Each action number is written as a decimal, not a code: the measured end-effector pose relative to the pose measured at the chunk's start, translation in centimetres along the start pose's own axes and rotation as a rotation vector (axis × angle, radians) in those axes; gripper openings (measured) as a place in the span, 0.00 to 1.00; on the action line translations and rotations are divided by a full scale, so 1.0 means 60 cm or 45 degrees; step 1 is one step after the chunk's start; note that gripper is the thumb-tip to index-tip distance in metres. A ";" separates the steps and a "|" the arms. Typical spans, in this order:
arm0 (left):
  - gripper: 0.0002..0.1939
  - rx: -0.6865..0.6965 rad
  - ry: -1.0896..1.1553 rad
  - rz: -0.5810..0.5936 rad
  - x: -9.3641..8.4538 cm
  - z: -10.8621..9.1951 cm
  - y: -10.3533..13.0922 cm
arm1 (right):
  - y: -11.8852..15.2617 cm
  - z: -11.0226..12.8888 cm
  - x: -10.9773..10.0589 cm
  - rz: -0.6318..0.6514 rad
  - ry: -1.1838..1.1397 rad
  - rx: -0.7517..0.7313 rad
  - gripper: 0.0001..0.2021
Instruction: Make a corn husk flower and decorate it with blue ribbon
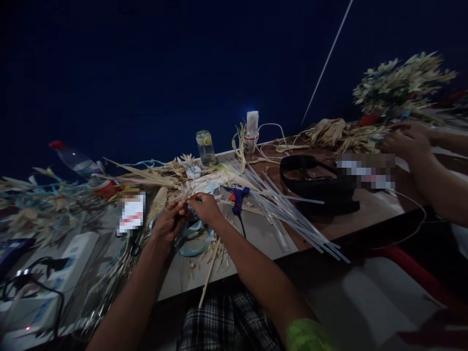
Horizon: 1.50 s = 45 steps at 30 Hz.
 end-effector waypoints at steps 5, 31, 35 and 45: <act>0.11 -0.028 -0.027 -0.015 0.001 0.000 0.001 | 0.000 -0.006 0.004 0.024 -0.051 -0.004 0.10; 0.14 0.135 0.038 -0.130 -0.011 -0.008 -0.001 | 0.003 -0.001 0.007 0.089 -0.055 0.020 0.12; 0.13 0.129 0.062 -0.146 -0.014 -0.010 -0.002 | 0.004 -0.001 0.007 0.121 -0.049 0.060 0.13; 0.11 0.076 0.187 -0.144 -0.037 -0.014 -0.013 | -0.013 0.010 -0.048 -0.299 0.166 -0.133 0.17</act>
Point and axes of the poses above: each hand's wrist, its own y-axis away from the middle knuckle, its own x-axis out of the palm, z = x × y, the point moved 4 cm from there along -y, towards the middle knuckle, and after that the axes turned 15 degrees about -x, right-handed, at the moved point
